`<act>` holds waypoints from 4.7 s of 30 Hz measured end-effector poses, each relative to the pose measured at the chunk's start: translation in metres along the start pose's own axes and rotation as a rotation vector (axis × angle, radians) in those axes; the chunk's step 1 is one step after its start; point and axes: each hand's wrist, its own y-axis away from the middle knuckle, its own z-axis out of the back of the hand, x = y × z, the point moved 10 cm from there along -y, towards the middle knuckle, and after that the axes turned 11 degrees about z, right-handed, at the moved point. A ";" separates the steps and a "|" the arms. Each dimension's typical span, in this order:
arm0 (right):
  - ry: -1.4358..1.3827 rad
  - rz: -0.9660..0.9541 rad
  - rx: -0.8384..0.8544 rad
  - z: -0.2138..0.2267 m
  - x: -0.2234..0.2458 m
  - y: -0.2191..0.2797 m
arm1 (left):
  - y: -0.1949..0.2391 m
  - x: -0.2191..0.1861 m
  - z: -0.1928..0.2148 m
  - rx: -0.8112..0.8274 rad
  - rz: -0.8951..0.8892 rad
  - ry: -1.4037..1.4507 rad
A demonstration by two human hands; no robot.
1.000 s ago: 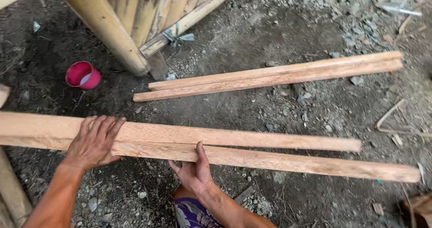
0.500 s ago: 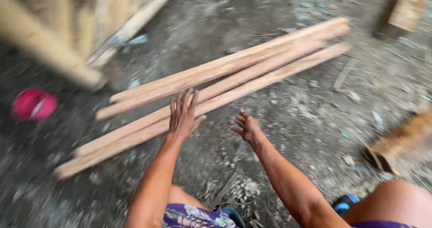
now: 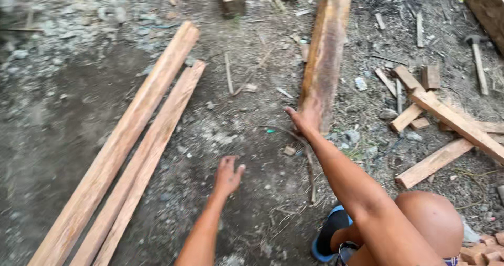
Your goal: The person arranges wooden planks on the ground and uses a hammer to drive nails into them, securing the pieces together. They handle a container of nails and repeatedly position planks to form a frame-like structure.
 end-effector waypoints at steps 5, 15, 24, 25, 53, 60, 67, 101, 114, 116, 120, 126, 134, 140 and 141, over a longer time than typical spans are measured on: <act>-0.056 -0.435 0.138 -0.025 -0.128 -0.050 | -0.066 -0.061 -0.167 0.110 0.095 0.151; -0.063 -0.412 0.258 -0.073 -0.138 -0.067 | -0.147 -0.153 -0.281 0.408 0.386 -0.087; 0.173 -0.260 0.435 -0.031 -0.164 -0.063 | -0.106 -0.196 -0.316 0.459 0.280 0.038; 0.267 -0.236 0.481 -0.021 -0.175 -0.067 | -0.096 -0.202 -0.350 0.559 0.388 0.198; -0.284 -0.740 0.135 0.327 -0.223 0.080 | -0.049 -0.536 -0.188 0.994 0.007 0.052; -0.426 -0.998 -0.104 0.550 -0.202 0.150 | 0.057 -0.724 -0.151 1.206 0.105 0.010; -0.503 -1.041 -0.186 0.642 -0.225 0.141 | 0.040 -0.820 -0.134 1.108 -0.071 -0.213; -0.777 -1.132 -0.427 0.880 -0.646 0.032 | 0.031 -1.190 -0.518 1.149 0.056 -0.191; -0.954 -1.192 -0.387 0.895 -0.772 -0.078 | 0.000 -1.255 -0.660 1.118 0.008 -0.303; -0.849 -1.194 -0.432 0.891 -0.814 -0.104 | -0.014 -1.268 -0.705 1.197 -0.016 -0.300; -0.492 -1.262 -0.179 0.849 -0.932 -0.151 | -0.054 -1.275 -0.815 1.201 -0.143 -0.310; -0.547 -1.152 -0.625 0.761 -1.115 -0.235 | -0.108 -1.293 -1.035 1.320 0.060 0.097; -0.226 -1.709 -0.405 0.650 -1.262 -0.242 | -0.127 -1.310 -1.153 1.301 0.049 -0.216; -0.299 -1.818 -0.551 0.623 -1.273 -0.249 | -0.106 -1.378 -1.154 1.368 -0.328 -0.165; -0.169 -1.758 -0.447 0.632 -1.280 -0.262 | -0.108 -1.388 -1.154 1.347 -0.377 -0.168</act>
